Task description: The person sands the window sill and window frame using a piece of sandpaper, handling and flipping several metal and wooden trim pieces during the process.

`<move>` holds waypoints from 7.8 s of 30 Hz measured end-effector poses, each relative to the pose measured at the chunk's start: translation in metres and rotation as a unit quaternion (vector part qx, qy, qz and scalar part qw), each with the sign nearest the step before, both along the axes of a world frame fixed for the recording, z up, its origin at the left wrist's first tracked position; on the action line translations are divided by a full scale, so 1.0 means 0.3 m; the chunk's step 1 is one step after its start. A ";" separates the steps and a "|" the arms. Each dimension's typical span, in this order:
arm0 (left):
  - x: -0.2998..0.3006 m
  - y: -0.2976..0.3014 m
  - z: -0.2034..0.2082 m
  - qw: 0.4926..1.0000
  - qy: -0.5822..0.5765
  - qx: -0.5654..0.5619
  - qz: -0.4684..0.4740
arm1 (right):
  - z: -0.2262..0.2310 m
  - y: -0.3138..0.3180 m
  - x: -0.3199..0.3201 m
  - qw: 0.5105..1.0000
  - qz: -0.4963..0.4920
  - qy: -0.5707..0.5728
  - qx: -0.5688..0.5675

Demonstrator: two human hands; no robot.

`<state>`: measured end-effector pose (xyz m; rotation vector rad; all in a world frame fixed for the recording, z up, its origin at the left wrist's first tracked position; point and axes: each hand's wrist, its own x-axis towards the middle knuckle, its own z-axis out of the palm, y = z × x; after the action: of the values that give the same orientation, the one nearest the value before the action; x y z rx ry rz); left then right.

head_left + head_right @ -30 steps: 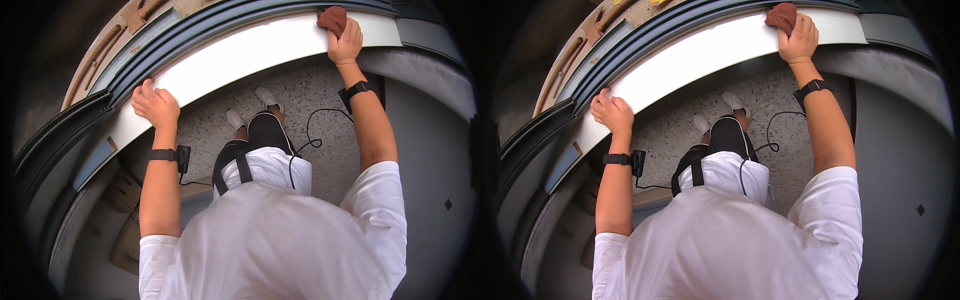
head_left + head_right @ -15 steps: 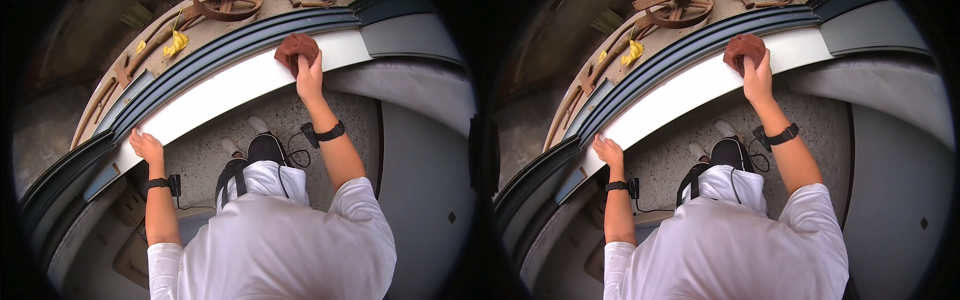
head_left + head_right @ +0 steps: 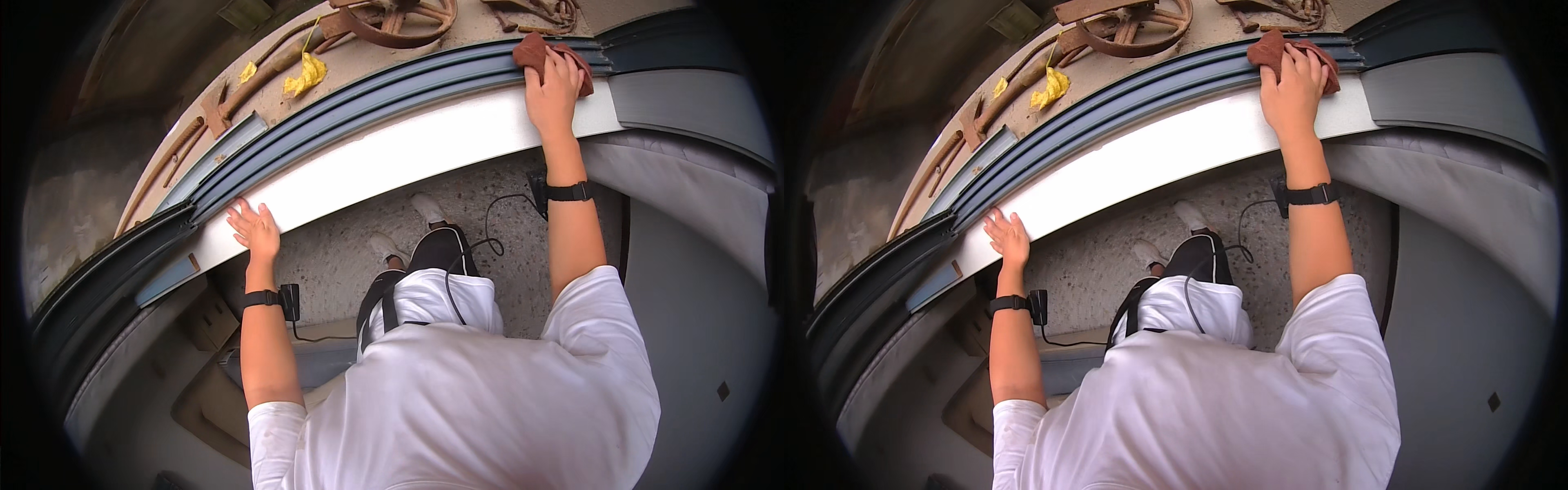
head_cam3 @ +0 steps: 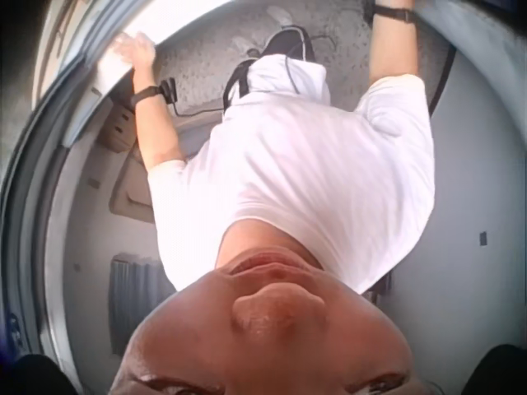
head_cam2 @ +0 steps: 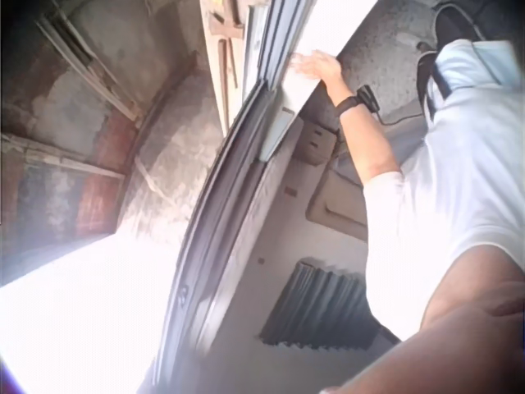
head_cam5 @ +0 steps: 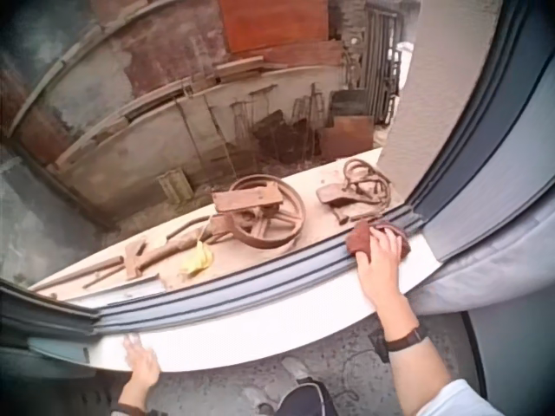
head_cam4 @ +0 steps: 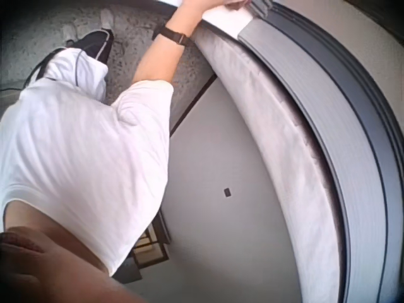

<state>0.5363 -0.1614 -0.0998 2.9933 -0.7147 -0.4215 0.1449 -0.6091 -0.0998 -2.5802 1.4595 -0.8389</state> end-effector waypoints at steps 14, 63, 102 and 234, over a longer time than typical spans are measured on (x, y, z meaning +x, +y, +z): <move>0.015 0.012 0.003 1.000 0.018 -0.019 0.002 | 0.132 0.383 0.301 0.958 0.283 0.008 0.040; 0.231 0.207 0.069 0.947 -0.113 -0.245 -0.175 | 0.190 0.947 1.256 0.769 0.624 0.108 0.086; 0.223 0.220 0.035 0.932 -0.134 -0.287 -0.175 | 0.142 0.899 1.060 0.858 0.477 0.189 -0.012; 0.017 -0.140 0.098 0.917 -0.216 -0.228 -0.246 | -0.094 0.057 -0.305 0.989 -0.098 0.109 -0.013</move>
<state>0.5414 -0.2033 -0.0704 2.4442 -1.3859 0.3774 0.0535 -0.5921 -0.1280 -2.6510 1.7961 -0.6114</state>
